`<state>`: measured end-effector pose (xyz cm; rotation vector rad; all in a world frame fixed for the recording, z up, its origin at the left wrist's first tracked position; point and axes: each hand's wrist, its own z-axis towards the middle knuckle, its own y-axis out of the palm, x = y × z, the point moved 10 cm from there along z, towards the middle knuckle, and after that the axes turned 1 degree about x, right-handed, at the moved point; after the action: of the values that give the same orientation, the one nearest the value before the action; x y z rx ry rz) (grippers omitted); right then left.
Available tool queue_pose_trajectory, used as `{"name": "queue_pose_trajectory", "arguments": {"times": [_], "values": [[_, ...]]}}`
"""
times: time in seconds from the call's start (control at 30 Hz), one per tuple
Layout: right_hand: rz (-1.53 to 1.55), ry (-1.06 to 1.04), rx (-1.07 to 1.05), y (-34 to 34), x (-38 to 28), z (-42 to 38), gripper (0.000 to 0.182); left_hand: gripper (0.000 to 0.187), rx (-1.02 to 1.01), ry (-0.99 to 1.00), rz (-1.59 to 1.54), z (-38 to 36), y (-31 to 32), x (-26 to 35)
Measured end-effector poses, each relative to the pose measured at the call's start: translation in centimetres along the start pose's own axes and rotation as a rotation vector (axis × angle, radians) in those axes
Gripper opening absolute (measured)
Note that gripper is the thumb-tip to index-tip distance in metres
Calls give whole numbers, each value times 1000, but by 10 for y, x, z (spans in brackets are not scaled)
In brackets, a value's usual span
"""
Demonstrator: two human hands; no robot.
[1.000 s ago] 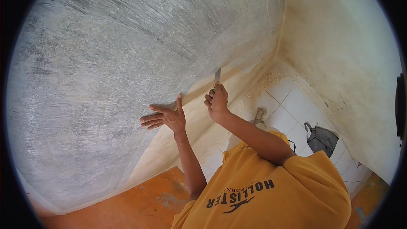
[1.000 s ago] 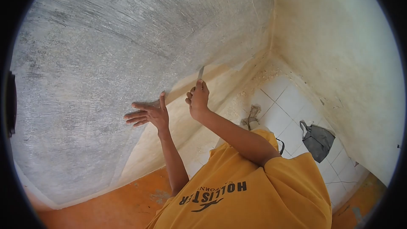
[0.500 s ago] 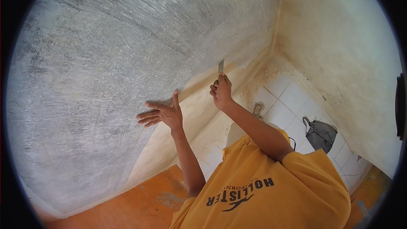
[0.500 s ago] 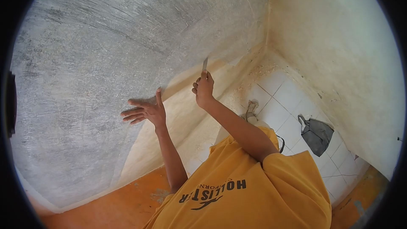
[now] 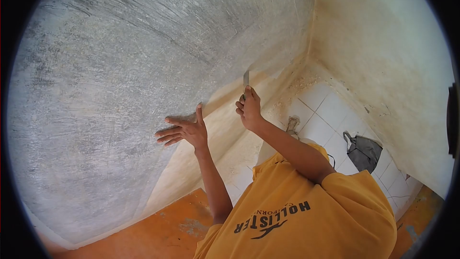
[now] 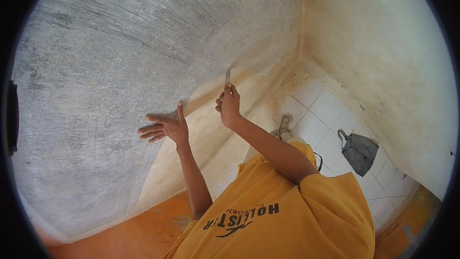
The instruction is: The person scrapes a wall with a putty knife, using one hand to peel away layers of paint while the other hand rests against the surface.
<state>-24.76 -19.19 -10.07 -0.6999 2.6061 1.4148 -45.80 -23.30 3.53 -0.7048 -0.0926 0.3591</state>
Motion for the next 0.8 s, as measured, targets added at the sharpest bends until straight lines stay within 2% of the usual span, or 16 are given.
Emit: {"name": "queue_pose_trajectory", "arguments": {"times": [0.27, 0.37, 0.5, 0.63, 0.67, 0.77, 0.8], "values": [[-13, -10, 79, -3, 2, 1, 22, 138, -6, -8, 5, 0, -1, 2], [27, -54, 39, -20, -7, 31, 22, 139, -5, 12, 25, -1, -2, 3], [-12, 40, -14, 6, 11, -8, 24, 138, 19, 14, 41, 0, -4, 5], [34, -65, 116, -23, -18, 38, 21, 138, 29, 21, 52, 0, -6, 5], [31, -79, 71, -26, -17, 42, 22, 138, 34, 27, 54, 1, -6, 7], [-27, 30, 73, 5, 0, -11, 24, 138, 39, 15, 54, 1, -6, 7], [0, 31, -18, 10, 5, -8, 25, 138, 31, 21, 52, 0, -6, 7]]}}
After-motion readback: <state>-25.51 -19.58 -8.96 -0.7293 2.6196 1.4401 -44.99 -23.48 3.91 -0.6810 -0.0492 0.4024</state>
